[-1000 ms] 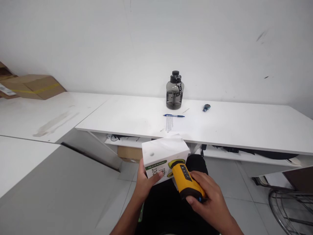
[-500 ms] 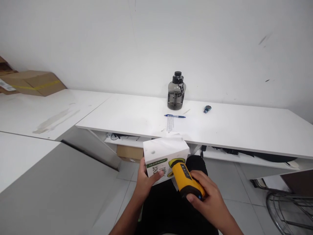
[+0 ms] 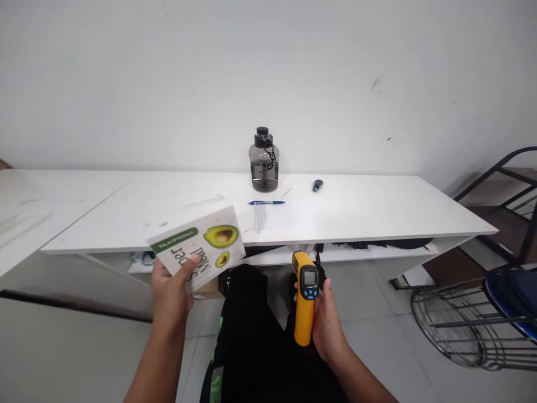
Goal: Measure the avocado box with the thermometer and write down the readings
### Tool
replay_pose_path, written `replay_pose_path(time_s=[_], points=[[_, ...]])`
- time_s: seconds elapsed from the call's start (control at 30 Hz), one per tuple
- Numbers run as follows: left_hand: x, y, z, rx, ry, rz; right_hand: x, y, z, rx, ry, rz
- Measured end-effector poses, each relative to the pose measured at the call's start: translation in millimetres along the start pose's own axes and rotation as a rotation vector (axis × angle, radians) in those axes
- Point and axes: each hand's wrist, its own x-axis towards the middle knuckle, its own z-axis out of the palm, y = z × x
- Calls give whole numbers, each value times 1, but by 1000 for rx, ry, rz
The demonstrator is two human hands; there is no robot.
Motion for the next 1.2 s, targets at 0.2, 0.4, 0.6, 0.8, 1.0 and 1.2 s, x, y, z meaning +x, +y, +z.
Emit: replay_pose_path(time_s=[0.2, 0.4, 0.6, 0.8, 1.0, 1.2], points=[[62, 5, 19, 68, 80, 427, 3, 2, 0, 86, 67, 17], [103, -22, 40, 158, 177, 429, 11, 4, -4, 31, 8, -30], [122, -38, 36, 320, 210, 364, 19, 7, -9, -25, -59, -14], [121, -55, 32, 329, 216, 438, 23, 1, -16, -19, -29, -29], [120, -54, 31, 426, 258, 428, 24, 1, -16, -56, -51, -50], [115, -50, 29, 498, 262, 393, 22, 5, -13, -40, -59, -50]])
